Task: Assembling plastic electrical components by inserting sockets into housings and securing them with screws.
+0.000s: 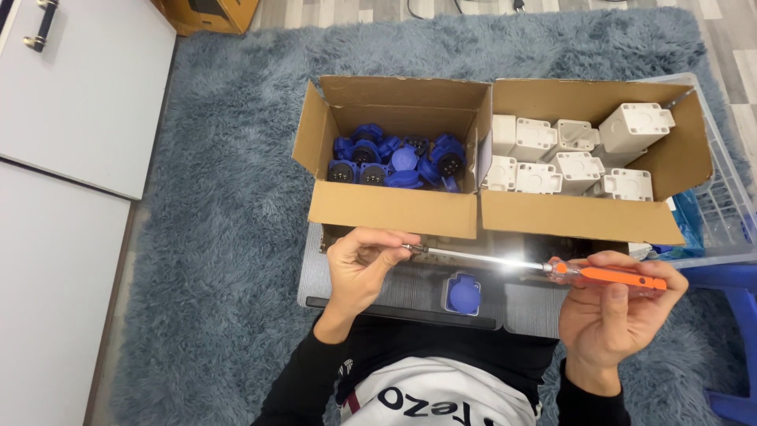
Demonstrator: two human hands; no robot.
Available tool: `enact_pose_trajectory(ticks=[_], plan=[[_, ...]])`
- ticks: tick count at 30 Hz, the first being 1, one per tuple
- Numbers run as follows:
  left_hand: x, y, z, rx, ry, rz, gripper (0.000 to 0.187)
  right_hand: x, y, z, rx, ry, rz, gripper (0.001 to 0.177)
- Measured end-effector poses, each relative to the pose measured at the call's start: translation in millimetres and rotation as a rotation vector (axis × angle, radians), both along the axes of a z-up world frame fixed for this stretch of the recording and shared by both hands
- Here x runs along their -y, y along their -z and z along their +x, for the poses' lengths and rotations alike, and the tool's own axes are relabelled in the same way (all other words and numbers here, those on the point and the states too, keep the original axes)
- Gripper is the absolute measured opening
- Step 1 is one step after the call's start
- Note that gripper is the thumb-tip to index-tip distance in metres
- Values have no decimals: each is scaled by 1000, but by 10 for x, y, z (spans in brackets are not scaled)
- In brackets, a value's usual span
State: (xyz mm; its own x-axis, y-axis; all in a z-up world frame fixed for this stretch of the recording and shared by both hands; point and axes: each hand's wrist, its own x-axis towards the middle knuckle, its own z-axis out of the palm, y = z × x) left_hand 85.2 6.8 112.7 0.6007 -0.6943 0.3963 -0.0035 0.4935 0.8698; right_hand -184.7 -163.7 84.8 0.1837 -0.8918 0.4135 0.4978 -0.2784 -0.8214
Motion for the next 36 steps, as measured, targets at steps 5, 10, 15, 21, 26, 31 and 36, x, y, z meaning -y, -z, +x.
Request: enact_pose_trajectory(ticks=[5,10,15,21,26,31,36], plan=[[2,-10,-22,21,-6,12,11,15,8,-23,-10,-7,-15,34],[22,-40,-103,10,-34,54,10,21,-80,-33,-88,-20,-3,39],[-20,61,-230,-79,36,59,10,76,4,-192,-80,-84,16,48],[-66,415,-446,-154,94,107,9,185,-18,-375,-175,-148,-48,51],[-73,599,-732,-186,-11,11,8,176,-40,-401,-180,-79,34,58],[-55,275,-667,87,133,173,20,229,-186,-534,-242,-58,-102,69],[-136,300,-698,304,245,256,40,111,-629,-507,-387,-117,-312,53]])
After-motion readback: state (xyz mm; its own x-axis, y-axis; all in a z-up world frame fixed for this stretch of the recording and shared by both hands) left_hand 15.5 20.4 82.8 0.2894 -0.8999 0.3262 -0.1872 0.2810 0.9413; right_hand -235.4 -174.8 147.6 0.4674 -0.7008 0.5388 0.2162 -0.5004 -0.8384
